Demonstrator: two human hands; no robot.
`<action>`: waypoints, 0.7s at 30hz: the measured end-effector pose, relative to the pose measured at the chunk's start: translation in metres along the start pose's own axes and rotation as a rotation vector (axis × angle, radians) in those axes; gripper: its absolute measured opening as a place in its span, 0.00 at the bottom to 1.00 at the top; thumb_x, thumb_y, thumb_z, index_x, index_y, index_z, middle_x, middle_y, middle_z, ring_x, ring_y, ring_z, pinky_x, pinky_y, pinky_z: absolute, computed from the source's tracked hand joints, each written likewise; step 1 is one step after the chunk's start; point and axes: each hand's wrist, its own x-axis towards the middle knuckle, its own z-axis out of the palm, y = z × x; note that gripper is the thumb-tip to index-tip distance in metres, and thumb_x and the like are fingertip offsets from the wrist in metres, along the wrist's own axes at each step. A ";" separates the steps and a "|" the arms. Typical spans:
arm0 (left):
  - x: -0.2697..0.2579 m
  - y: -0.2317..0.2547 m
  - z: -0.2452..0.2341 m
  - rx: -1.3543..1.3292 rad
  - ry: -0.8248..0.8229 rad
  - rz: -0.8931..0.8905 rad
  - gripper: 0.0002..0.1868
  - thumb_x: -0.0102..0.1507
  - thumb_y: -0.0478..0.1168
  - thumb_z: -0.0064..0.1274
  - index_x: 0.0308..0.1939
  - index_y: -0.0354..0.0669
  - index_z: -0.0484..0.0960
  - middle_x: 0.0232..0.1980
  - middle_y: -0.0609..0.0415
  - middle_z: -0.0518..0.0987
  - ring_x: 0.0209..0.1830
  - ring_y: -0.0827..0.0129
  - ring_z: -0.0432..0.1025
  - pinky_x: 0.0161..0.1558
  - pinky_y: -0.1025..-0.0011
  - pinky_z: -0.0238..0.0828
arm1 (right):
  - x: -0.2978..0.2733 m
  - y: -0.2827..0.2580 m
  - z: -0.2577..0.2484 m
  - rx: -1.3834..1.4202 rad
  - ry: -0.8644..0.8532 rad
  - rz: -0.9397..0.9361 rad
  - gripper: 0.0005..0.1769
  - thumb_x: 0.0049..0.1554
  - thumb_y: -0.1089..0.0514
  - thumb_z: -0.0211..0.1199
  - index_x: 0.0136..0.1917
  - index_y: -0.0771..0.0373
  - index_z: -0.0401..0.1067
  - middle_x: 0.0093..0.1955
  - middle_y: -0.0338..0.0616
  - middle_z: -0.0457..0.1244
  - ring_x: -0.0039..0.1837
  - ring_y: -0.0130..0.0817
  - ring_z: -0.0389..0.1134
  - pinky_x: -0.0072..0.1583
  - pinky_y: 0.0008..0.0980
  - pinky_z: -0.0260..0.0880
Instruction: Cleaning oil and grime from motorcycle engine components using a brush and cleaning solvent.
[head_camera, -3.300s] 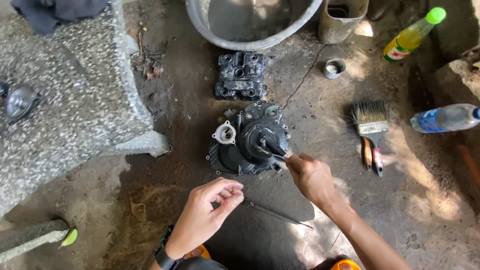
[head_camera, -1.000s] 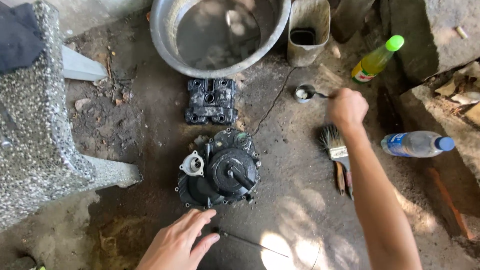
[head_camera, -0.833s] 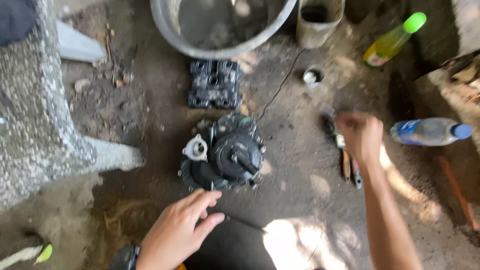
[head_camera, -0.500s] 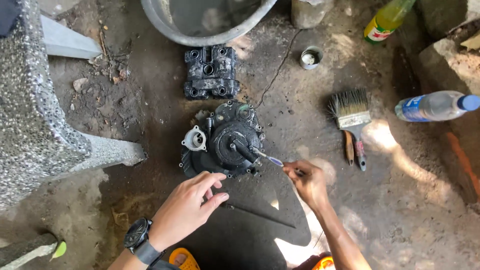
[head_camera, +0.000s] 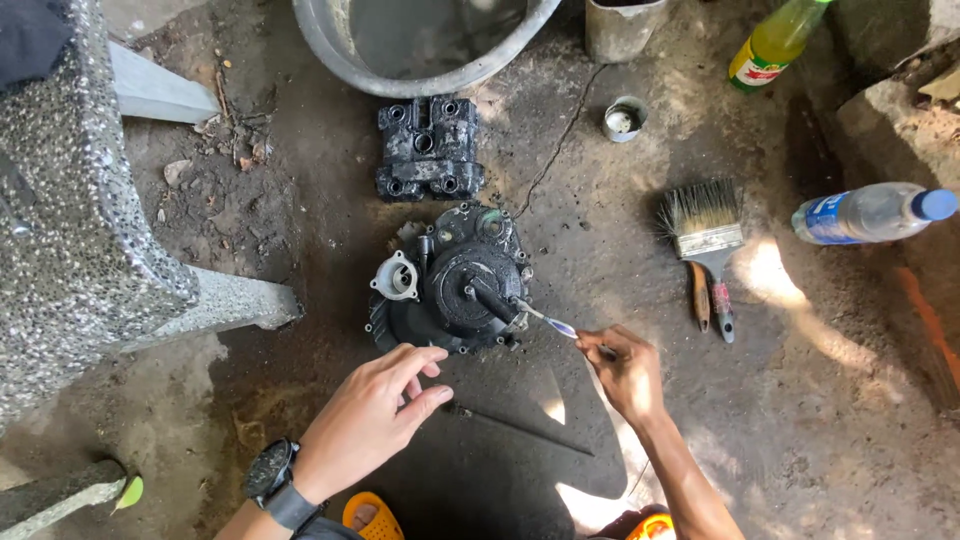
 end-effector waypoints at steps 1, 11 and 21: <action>0.000 0.000 0.001 -0.019 0.013 0.005 0.24 0.62 0.48 0.56 0.61 0.46 0.77 0.44 0.57 0.82 0.33 0.70 0.77 0.38 0.68 0.76 | 0.000 -0.002 -0.002 -0.013 -0.011 0.054 0.07 0.55 0.59 0.67 0.47 0.58 0.83 0.43 0.41 0.73 0.39 0.29 0.73 0.37 0.29 0.74; -0.009 -0.008 0.004 0.000 0.024 0.034 0.21 0.63 0.48 0.57 0.55 0.42 0.77 0.43 0.53 0.81 0.34 0.64 0.78 0.40 0.64 0.74 | 0.006 -0.018 0.009 -0.062 -0.049 0.024 0.09 0.56 0.63 0.67 0.51 0.61 0.81 0.43 0.48 0.72 0.41 0.31 0.74 0.42 0.35 0.73; -0.006 -0.016 0.017 0.088 -0.120 0.014 0.23 0.65 0.50 0.54 0.60 0.41 0.76 0.51 0.50 0.82 0.46 0.61 0.78 0.50 0.63 0.73 | -0.009 -0.009 0.030 -0.055 0.054 0.178 0.08 0.54 0.59 0.71 0.49 0.59 0.83 0.42 0.41 0.74 0.36 0.26 0.70 0.38 0.28 0.72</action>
